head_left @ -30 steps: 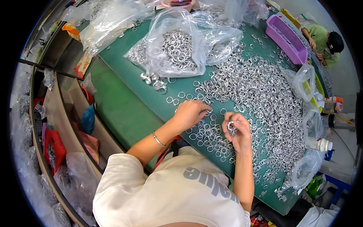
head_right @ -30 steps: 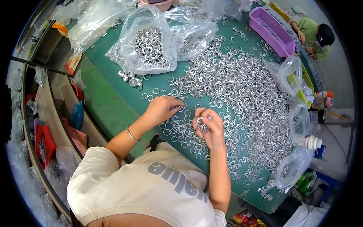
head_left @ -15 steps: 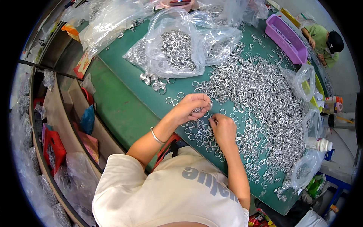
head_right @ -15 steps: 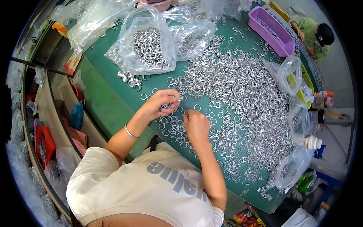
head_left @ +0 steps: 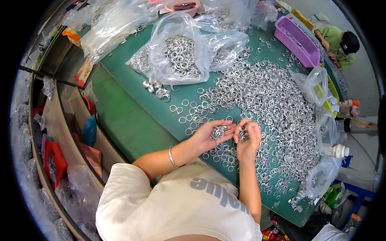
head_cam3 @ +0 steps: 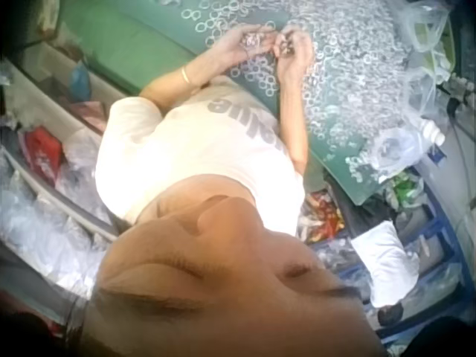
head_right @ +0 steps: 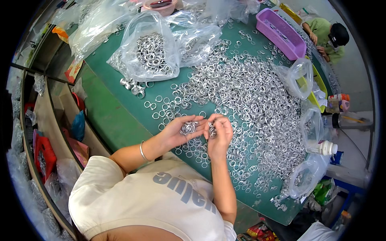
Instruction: The person picks up small metal rings and star-shaped charms from a large pile on a workbench, sorting them into groups by hand.
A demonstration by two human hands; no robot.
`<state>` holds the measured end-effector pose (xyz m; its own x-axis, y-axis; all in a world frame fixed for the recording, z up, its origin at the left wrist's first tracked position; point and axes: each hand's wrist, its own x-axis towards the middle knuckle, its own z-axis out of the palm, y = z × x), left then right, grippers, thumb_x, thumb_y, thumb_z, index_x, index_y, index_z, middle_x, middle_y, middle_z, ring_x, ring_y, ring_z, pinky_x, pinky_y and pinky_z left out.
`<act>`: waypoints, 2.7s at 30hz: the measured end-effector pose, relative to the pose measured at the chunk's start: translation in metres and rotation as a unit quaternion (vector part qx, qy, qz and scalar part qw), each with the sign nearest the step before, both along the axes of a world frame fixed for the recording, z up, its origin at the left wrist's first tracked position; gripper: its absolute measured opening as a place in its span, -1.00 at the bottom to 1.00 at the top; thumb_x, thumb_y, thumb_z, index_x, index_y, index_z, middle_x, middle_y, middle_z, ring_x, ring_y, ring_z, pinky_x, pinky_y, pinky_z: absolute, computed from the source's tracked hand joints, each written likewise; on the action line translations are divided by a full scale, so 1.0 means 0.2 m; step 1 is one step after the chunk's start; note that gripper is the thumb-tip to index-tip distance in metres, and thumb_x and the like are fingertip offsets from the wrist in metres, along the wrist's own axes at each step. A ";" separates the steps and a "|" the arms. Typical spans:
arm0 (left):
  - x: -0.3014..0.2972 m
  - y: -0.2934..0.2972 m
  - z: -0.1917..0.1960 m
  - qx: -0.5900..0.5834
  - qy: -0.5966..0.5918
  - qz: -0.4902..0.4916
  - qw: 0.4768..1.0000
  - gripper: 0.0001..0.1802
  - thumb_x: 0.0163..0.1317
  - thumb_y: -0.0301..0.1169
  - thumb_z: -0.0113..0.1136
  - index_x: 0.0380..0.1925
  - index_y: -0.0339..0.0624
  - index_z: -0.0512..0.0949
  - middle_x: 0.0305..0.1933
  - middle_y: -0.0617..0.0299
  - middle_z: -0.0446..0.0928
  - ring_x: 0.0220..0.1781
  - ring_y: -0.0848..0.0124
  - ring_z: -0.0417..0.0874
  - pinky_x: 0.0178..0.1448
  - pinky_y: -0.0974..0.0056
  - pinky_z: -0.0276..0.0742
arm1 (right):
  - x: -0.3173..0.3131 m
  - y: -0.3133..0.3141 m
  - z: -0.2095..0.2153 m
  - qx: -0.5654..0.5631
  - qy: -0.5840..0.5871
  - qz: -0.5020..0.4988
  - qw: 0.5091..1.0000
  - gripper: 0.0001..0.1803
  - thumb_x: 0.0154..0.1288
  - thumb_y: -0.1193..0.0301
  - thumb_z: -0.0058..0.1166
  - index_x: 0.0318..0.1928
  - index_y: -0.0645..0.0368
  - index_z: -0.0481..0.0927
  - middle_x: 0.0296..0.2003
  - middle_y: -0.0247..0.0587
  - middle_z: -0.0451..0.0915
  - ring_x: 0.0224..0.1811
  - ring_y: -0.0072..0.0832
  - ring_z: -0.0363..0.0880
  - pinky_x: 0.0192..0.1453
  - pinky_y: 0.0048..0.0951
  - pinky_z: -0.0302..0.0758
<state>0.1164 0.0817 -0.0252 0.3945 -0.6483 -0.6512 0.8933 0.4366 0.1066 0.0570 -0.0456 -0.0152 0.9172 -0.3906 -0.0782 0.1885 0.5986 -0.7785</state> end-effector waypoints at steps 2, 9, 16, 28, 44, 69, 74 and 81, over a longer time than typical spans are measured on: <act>-0.04 -0.04 0.02 -0.019 0.000 0.015 1.000 -0.75 0.28 -0.37 -0.06 -0.16 -0.31 0.47 -0.11 0.08 0.51 -0.02 0.29 0.54 0.13 0.15 0.45 | -0.01 0.06 0.00 -0.235 0.062 -0.041 0.969 -0.82 0.23 0.55 -0.01 -0.50 0.22 0.33 -0.36 -0.18 0.45 -0.44 -0.52 0.41 -0.52 -0.58 0.35; -0.14 -0.18 0.04 -0.116 -0.024 0.054 0.991 -0.71 0.32 -0.22 -0.11 -0.18 -0.20 0.45 -0.17 0.19 0.49 -0.07 0.42 0.50 0.06 0.32 0.41 | 0.00 0.12 0.01 -0.547 -0.051 -0.182 0.815 -0.83 -0.05 0.67 0.11 -0.39 0.27 0.44 -0.45 -0.14 0.50 -0.42 -0.23 0.45 -0.23 -0.27 0.39; -0.16 -0.20 -0.10 -0.251 -0.034 0.061 0.965 -0.77 0.28 -0.21 -0.06 -0.31 -0.13 0.45 -0.24 0.23 0.48 -0.14 0.45 0.48 0.03 0.32 0.40 | -0.01 0.13 0.11 -0.644 -0.081 -0.134 0.748 -0.84 -0.07 0.64 0.10 -0.38 0.26 0.56 -0.41 -0.17 0.51 -0.35 -0.26 0.44 -0.17 -0.31 0.33; -0.06 -0.14 0.00 -0.147 0.106 0.101 0.978 -0.80 0.22 -0.28 0.09 -0.34 -0.20 0.44 -0.26 0.12 0.45 -0.29 0.37 0.50 -0.47 0.44 0.42 | -0.10 -0.18 0.12 -0.364 0.082 -0.244 0.895 -0.86 0.26 0.63 -0.08 -0.18 0.37 0.50 -0.31 -0.29 0.49 -0.28 -0.61 0.40 -0.14 -0.59 0.36; -0.07 -0.11 0.00 -0.073 -0.025 -0.043 0.996 -0.77 0.28 -0.25 0.04 -0.21 -0.16 0.46 -0.33 0.25 0.47 -0.35 0.46 0.49 -0.60 0.52 0.29 | -0.16 -0.24 0.04 -0.620 0.168 -0.085 0.762 -0.89 -0.07 0.56 0.19 -0.46 0.19 0.55 -0.40 -0.25 0.52 -0.27 -0.31 0.43 -0.12 -0.37 0.28; 0.92 0.29 0.27 0.545 -0.726 0.184 0.378 -0.76 0.21 -0.41 0.06 -0.18 -0.33 0.51 -0.12 -0.05 0.52 -0.04 0.15 0.53 0.06 0.21 0.39 | -0.17 -0.14 0.17 -0.546 0.117 0.077 0.826 -0.89 0.14 0.60 0.04 -0.29 0.32 0.57 -0.42 -0.18 0.54 -0.43 -0.45 0.49 -0.28 -0.50 0.40; 0.66 0.33 0.32 0.618 -0.735 -0.061 0.272 -0.86 0.04 -0.51 0.19 -0.34 -0.21 0.56 -0.35 0.11 0.49 -0.22 0.24 0.52 -0.10 0.15 0.30 | -0.17 -0.13 0.16 -0.544 0.132 0.089 0.824 -0.89 0.14 0.60 0.04 -0.29 0.32 0.56 -0.43 -0.18 0.54 -0.44 -0.45 0.48 -0.29 -0.50 0.39; 0.66 0.39 0.22 0.597 -0.775 -0.122 0.167 -0.81 -0.22 -0.47 0.31 -0.51 -0.15 0.54 -0.39 0.23 0.44 -0.19 0.26 0.45 -0.13 0.19 0.25 | -0.17 -0.12 0.13 -0.540 0.132 0.108 0.825 -0.89 0.15 0.59 0.04 -0.28 0.32 0.56 -0.43 -0.17 0.53 -0.44 -0.45 0.48 -0.29 -0.51 0.39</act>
<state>0.2479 0.1588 0.0191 0.7462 -0.5414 0.3875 -0.6358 -0.7520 0.1737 0.0235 -0.0702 0.0099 0.9810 -0.1939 0.0004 -0.0929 -0.4719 -0.8767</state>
